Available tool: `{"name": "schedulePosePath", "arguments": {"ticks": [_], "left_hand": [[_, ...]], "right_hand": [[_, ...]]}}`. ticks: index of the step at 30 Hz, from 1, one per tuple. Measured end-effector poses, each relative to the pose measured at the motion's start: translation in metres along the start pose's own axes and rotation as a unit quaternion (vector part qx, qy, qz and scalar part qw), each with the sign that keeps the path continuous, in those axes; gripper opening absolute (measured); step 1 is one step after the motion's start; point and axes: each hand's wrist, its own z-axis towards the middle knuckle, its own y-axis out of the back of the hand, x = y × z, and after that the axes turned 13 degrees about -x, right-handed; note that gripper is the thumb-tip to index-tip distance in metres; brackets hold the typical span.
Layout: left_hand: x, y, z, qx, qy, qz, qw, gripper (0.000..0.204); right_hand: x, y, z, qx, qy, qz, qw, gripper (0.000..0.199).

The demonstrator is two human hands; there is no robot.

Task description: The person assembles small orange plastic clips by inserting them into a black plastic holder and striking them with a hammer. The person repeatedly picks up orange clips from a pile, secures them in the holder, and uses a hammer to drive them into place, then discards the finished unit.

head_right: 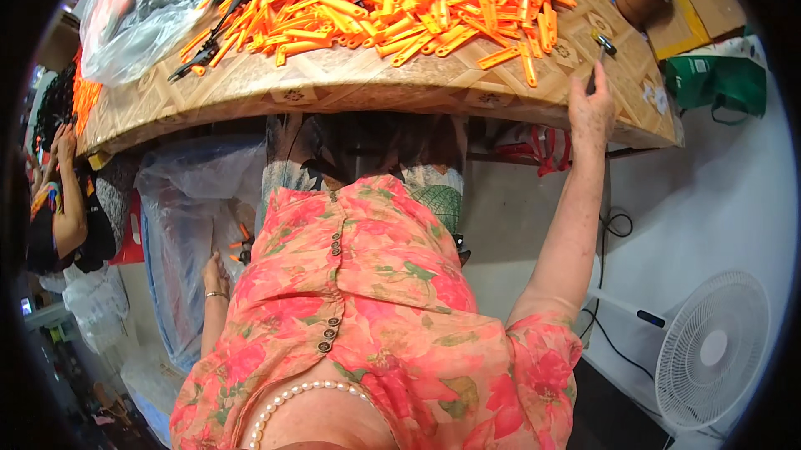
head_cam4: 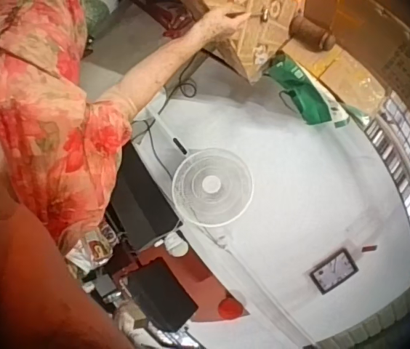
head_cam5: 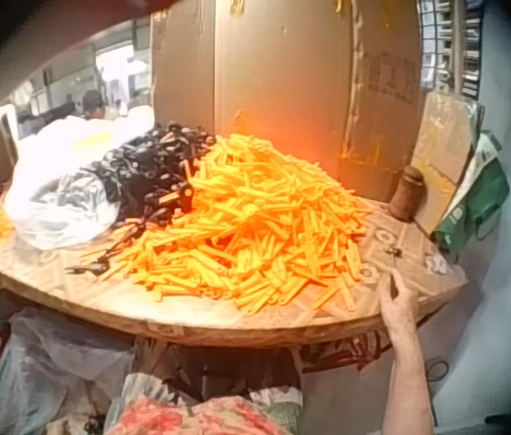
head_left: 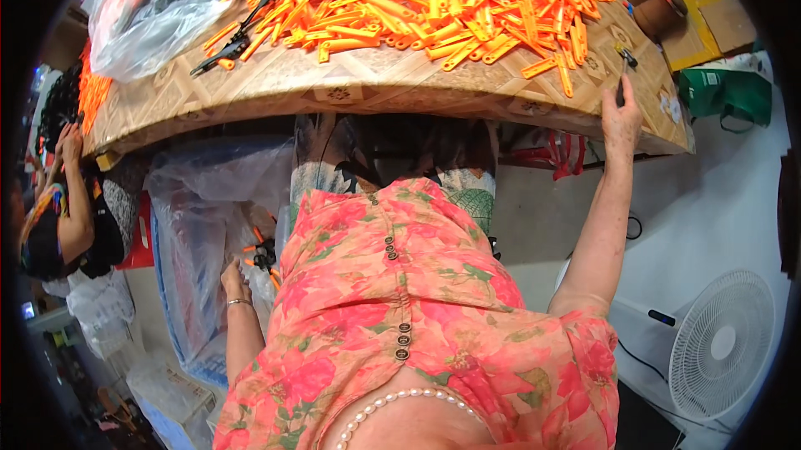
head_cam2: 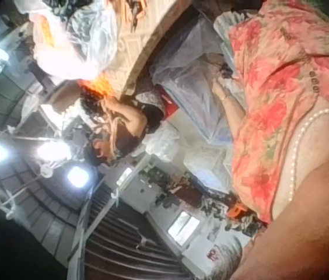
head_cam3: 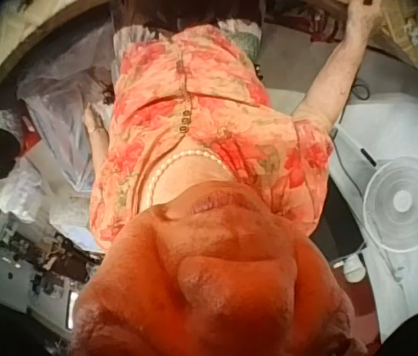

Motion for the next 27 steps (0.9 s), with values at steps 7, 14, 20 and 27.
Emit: {"name": "schedulePosePath", "arguments": {"ticks": [7,14,20,27], "left_hand": [[-0.104,-0.063,-0.142,0.163,-0.221,-0.16,0.948,0.038],[-0.205,-0.096,-0.327,0.356,-0.435,-0.22,0.797,0.027],[-0.243,-0.123,-0.409,0.459,-0.487,-0.221,0.709,0.022],[-0.246,-0.144,-0.454,0.515,-0.483,-0.239,0.667,0.02]], "right_hand": [[0.029,0.016,-0.01,0.094,0.14,-0.111,0.979,0.064],[0.04,0.016,-0.015,0.049,0.167,-0.134,0.975,0.063],[0.1,-0.015,-0.034,-0.014,0.287,0.05,0.957,0.048],[0.154,-0.076,-0.042,0.027,0.315,0.136,0.939,0.035]]}}
